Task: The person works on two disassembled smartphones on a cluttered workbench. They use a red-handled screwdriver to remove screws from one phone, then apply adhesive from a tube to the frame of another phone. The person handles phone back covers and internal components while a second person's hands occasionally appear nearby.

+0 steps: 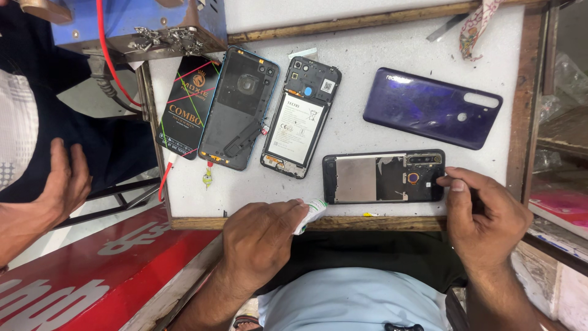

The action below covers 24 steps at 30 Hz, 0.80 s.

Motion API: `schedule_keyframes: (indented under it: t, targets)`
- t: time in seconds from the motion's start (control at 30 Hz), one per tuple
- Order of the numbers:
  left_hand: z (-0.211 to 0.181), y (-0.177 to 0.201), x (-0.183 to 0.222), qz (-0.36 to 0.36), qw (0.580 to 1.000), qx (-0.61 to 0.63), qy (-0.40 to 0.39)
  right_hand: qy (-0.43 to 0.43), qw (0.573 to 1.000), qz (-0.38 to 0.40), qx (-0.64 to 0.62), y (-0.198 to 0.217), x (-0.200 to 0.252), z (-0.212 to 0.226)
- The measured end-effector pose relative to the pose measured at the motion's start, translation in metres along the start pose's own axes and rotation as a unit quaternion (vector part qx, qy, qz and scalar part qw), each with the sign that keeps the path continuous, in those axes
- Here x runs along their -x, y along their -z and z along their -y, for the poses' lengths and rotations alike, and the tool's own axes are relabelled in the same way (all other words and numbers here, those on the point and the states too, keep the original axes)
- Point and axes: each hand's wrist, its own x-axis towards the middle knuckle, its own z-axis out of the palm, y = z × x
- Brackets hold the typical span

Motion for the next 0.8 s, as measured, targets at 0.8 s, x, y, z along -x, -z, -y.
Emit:
schedule_keyframes:
  t: [0.8]
  targets:
    - [0.004, 0.000, -0.009, -0.007, 1.000, -0.015, -0.007, -0.022, 0.993, -0.018, -0.110, 0.003, 0.010, -0.021]
